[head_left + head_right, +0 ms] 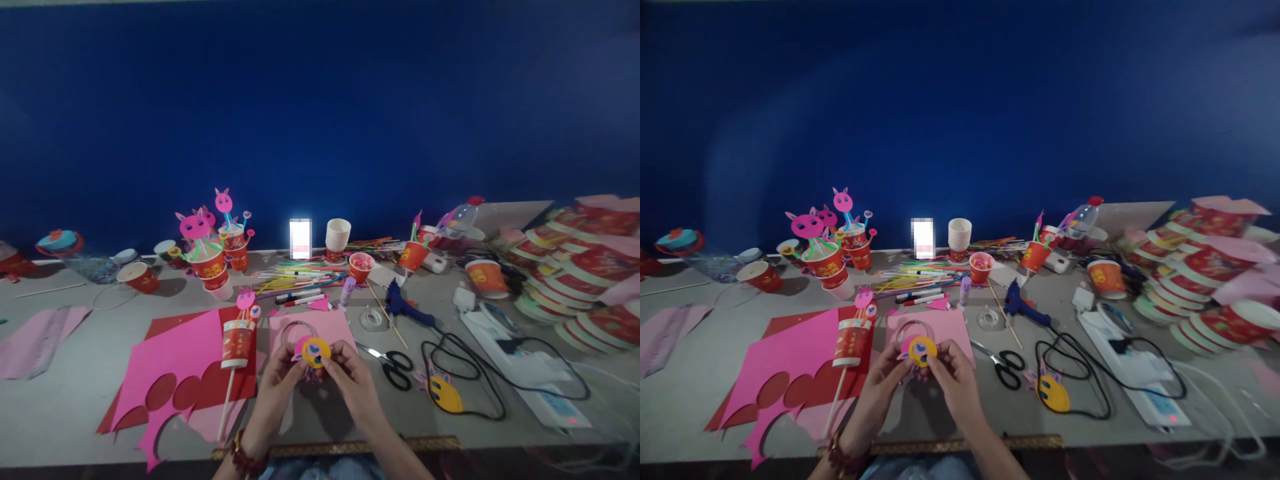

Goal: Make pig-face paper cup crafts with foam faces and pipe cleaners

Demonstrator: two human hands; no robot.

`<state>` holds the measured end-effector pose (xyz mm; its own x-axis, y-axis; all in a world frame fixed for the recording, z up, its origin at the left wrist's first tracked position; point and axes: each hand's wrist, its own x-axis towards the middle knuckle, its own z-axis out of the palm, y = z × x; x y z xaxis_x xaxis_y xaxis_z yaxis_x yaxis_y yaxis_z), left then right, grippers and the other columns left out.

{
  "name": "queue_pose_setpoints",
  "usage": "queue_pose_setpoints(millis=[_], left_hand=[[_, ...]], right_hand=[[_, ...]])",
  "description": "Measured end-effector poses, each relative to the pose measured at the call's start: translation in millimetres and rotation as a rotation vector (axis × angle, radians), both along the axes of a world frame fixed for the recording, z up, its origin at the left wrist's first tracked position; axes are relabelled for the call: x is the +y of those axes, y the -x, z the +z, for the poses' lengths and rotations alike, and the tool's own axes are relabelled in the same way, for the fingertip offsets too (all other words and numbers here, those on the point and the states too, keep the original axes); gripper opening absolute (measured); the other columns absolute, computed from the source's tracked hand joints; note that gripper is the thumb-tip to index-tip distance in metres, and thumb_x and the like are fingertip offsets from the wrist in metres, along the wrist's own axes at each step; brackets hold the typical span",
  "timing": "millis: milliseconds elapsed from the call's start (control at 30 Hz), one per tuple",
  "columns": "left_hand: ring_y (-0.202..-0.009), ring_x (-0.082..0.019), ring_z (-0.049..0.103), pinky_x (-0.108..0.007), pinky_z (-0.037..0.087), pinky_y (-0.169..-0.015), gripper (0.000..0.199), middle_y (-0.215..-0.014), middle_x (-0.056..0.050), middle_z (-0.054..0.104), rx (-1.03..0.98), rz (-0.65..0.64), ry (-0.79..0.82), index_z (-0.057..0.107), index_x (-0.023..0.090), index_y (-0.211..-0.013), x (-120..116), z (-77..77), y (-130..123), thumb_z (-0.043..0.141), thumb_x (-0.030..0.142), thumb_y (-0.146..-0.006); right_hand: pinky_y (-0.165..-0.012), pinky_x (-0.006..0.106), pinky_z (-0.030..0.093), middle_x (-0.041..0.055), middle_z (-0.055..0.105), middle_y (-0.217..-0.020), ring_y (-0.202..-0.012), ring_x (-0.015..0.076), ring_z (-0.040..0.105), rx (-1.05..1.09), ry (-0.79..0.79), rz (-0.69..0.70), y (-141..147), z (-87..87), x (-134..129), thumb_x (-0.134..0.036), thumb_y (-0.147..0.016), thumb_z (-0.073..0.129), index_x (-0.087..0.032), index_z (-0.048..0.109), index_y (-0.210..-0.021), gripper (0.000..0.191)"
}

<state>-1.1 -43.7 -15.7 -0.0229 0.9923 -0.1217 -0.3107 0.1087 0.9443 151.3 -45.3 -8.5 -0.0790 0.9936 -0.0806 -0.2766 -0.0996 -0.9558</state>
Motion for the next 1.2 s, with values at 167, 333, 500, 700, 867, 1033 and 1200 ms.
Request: queue_pose_setpoints(millis=[167,333,500,700,867,1033,1200], left_hand=[[-0.087,-0.022,0.071,-0.03,0.057,-0.073,0.026,-0.101,-0.008,0.075,0.409,-0.08,-0.17,0.065,0.019,-0.113,12.7,-0.6,11.2,0.058,0.032,-0.091],[-0.101,-0.024,0.069,-0.038,0.055,-0.088,0.033,-0.11,-0.01,0.075,0.893,-0.315,-0.399,0.069,0.02,-0.112,34.6,-1.3,18.9,0.046,0.013,-0.088],[-0.098,-0.027,0.066,-0.042,0.051,-0.088,0.039,-0.102,-0.011,0.074,1.072,-0.425,-0.5,0.069,0.02,-0.115,41.2,8.1,0.9,0.047,0.007,-0.085],[-0.096,-0.026,0.066,-0.04,0.048,-0.087,0.033,-0.099,-0.009,0.074,1.239,-0.469,-0.592,0.068,0.02,-0.112,52.4,9.6,-27.0,0.047,0.008,-0.09],[-0.1,-0.028,0.063,-0.045,0.043,-0.091,0.027,-0.099,-0.011,0.072,1.368,-0.412,-0.623,0.066,0.02,-0.112,62.7,1.7,-34.1,0.051,0.011,-0.092],[-0.111,-0.03,0.057,-0.049,0.039,-0.1,0.027,-0.119,-0.01,0.069,1.421,-0.38,-0.641,0.061,0.02,-0.12,53.7,5.9,-32.8,0.056,0.02,-0.093],[-0.123,-0.032,0.052,-0.053,0.028,-0.112,0.048,-0.128,-0.01,0.066,1.429,-0.419,-0.661,0.057,0.021,-0.129,42.3,3.2,-27.4,0.07,0.034,-0.085]], right_hand=[[-0.058,0.024,0.044,-0.0011,0.062,-0.074,-0.063,0.0148,0.056,-0.25,-0.05,0.084,-8.1,-5.8,-2.8,-0.048,-0.084,0.069,-0.021,0.06,-0.085,0.029],[-0.057,0.026,0.045,0.0017,0.066,-0.072,-0.064,0.0177,0.062,-0.527,-0.073,0.003,-57.4,-0.5,5.6,-0.046,-0.089,0.059,-0.02,0.064,-0.087,0.026],[-0.062,0.028,0.046,0.0034,0.07,-0.074,-0.066,0.0194,0.064,-0.816,-0.177,-0.169,-109.7,17.9,18.8,-0.043,-0.09,0.055,-0.022,0.064,-0.085,0.024],[-0.056,0.028,0.044,0.0038,0.072,-0.073,-0.061,0.0204,0.062,-1.028,-0.25,-0.225,-122.7,20.6,26.3,-0.047,-0.09,0.052,-0.025,0.063,-0.082,0.026],[-0.054,0.028,0.042,0.0033,0.071,-0.072,-0.06,0.0201,0.062,-1.092,-0.288,-0.174,-122.1,21.6,34.3,-0.045,-0.091,0.051,-0.025,0.063,-0.079,0.026],[-0.057,0.027,0.044,0.0034,0.071,-0.074,-0.061,0.0193,0.063,-1.173,-0.384,-0.136,-115.7,39.9,52.0,-0.039,-0.096,0.047,-0.022,0.064,-0.085,0.026],[-0.072,0.027,0.047,0.0041,0.074,-0.091,-0.08,0.0188,0.067,-1.235,-0.512,0.07,-67.1,50.9,81.0,-0.024,-0.095,0.052,-0.021,0.068,-0.097,0.017]])
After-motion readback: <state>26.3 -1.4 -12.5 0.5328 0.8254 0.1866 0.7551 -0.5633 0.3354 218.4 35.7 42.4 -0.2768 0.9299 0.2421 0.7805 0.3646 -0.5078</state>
